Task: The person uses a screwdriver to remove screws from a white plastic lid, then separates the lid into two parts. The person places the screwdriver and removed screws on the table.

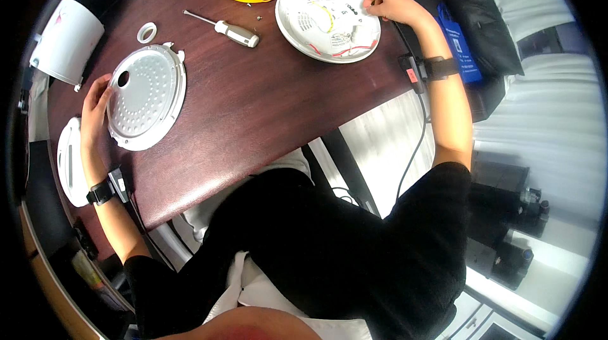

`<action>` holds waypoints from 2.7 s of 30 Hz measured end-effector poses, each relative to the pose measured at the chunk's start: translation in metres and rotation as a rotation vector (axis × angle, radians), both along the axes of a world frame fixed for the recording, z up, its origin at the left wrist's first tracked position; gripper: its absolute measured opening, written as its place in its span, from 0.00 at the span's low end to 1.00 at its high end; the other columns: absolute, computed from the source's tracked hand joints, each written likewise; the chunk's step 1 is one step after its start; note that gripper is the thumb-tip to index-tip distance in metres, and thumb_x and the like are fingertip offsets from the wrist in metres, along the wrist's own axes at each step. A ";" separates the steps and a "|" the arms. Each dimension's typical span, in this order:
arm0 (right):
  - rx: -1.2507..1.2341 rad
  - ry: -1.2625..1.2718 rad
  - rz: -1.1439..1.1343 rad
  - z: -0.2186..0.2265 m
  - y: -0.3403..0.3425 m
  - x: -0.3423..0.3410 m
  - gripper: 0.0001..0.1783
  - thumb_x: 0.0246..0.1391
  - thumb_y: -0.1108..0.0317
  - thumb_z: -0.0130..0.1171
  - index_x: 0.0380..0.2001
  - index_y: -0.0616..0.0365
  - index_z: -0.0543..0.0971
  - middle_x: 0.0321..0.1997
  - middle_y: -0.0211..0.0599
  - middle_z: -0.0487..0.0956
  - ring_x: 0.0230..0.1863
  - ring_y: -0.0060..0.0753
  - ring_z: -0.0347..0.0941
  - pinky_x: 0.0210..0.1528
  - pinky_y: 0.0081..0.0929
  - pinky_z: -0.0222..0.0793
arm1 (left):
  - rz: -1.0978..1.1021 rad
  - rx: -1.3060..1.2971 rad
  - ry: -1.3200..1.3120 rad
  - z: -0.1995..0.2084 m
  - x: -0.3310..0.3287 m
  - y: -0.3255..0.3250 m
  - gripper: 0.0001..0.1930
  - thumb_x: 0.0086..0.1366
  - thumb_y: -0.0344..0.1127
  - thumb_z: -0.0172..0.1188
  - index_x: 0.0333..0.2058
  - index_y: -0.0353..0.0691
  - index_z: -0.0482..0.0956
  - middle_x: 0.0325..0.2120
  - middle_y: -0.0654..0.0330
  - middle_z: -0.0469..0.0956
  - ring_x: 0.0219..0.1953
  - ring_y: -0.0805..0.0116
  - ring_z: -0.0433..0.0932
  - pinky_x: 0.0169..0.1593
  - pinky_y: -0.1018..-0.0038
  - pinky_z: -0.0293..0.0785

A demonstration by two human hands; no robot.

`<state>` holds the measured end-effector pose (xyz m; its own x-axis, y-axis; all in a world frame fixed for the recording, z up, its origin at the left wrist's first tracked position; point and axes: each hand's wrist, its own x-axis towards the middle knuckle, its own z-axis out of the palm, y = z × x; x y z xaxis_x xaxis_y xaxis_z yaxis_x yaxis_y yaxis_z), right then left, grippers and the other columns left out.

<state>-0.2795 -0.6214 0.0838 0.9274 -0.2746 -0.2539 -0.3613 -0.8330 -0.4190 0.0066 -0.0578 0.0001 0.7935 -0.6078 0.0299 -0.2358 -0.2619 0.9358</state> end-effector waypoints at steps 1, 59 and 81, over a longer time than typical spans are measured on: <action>-0.074 -0.015 0.002 -0.001 0.000 0.002 0.08 0.50 0.69 0.59 0.34 0.58 0.79 0.19 0.25 0.72 0.19 0.15 0.65 0.21 0.17 0.60 | -0.007 0.020 -0.015 0.000 0.002 0.002 0.15 0.66 0.31 0.53 0.50 0.33 0.72 0.42 0.60 0.74 0.46 0.73 0.71 0.52 0.80 0.63; -0.688 -0.058 0.209 -0.041 -0.002 0.039 0.08 0.46 0.67 0.58 0.32 0.51 0.82 0.28 0.41 0.81 0.33 0.43 0.78 0.38 0.37 0.74 | 0.006 0.087 -0.086 -0.007 0.010 0.007 0.14 0.66 0.31 0.53 0.49 0.33 0.72 0.41 0.61 0.75 0.45 0.73 0.72 0.52 0.79 0.65; -0.681 0.114 0.237 -0.039 0.004 0.033 0.06 0.42 0.69 0.59 0.26 0.54 0.81 0.28 0.45 0.80 0.34 0.47 0.78 0.37 0.39 0.73 | -0.017 0.095 -0.066 -0.009 0.015 0.011 0.13 0.66 0.30 0.52 0.48 0.34 0.73 0.40 0.62 0.75 0.43 0.75 0.71 0.51 0.80 0.64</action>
